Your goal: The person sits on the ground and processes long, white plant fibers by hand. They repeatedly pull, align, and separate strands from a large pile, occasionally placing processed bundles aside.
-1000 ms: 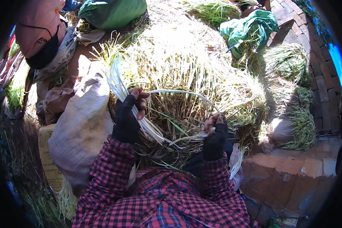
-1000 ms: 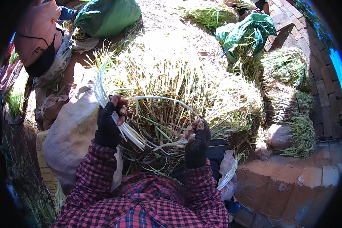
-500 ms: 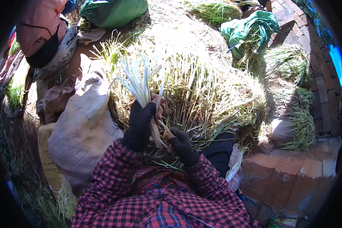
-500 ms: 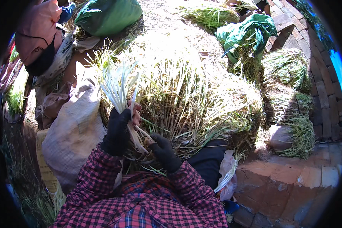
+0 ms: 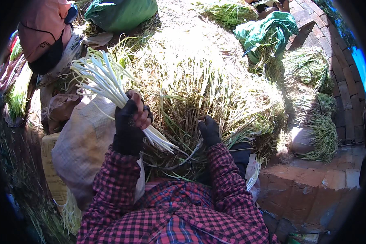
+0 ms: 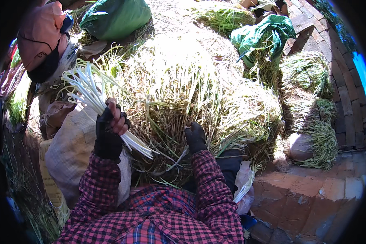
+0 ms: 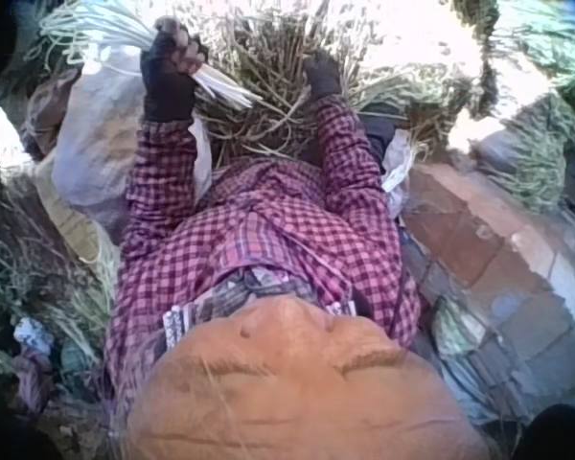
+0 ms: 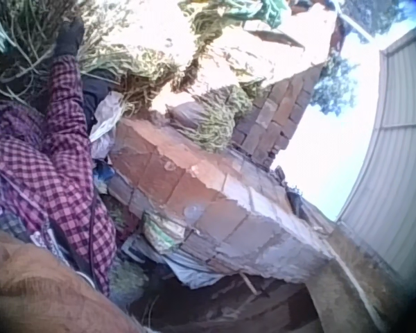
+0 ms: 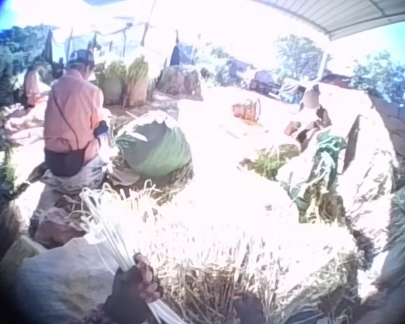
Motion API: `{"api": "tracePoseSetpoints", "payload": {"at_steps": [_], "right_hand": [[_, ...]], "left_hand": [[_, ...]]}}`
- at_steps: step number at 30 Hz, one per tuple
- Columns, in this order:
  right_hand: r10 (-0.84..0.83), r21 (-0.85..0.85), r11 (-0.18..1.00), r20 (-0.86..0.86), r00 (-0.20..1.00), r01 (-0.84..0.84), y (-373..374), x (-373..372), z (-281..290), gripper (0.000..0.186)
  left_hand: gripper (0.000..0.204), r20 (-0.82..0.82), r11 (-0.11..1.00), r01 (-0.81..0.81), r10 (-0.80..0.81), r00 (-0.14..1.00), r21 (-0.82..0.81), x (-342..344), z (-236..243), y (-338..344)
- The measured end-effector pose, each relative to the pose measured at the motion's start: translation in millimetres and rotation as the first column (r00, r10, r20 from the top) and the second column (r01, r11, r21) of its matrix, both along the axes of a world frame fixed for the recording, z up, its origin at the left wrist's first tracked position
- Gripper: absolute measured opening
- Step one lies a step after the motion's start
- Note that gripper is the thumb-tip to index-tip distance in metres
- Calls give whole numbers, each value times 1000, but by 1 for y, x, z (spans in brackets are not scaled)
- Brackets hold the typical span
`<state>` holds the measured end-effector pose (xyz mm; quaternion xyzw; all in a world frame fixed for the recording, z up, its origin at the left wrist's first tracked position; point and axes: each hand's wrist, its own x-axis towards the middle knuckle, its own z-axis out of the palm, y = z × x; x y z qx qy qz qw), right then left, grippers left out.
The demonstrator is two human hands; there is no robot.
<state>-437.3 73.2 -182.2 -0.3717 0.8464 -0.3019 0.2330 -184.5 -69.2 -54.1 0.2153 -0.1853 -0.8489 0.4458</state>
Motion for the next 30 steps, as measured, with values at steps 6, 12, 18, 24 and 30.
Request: {"api": "tracePoseSetpoints", "payload": {"at_steps": [6,12,18,24,30], "right_hand": [[-61,-134,985,298,953,105,3,-28,-23,18],[87,-240,970,491,867,38,31,32,79,20],[-65,-271,956,189,980,116,53,9,30,34],[70,-321,837,865,496,443,7,108,55,37],[59,-275,784,925,375,557,15,103,34,37]], "left_hand": [[22,-99,986,137,-128,987,96,-11,-8,-1],[22,-282,982,188,-175,943,20,-8,-25,-4],[22,-183,993,69,-51,982,96,-15,-28,-4],[14,-261,996,-35,55,964,81,-22,-70,2],[7,-217,978,-100,140,966,185,-33,-59,12]]}}
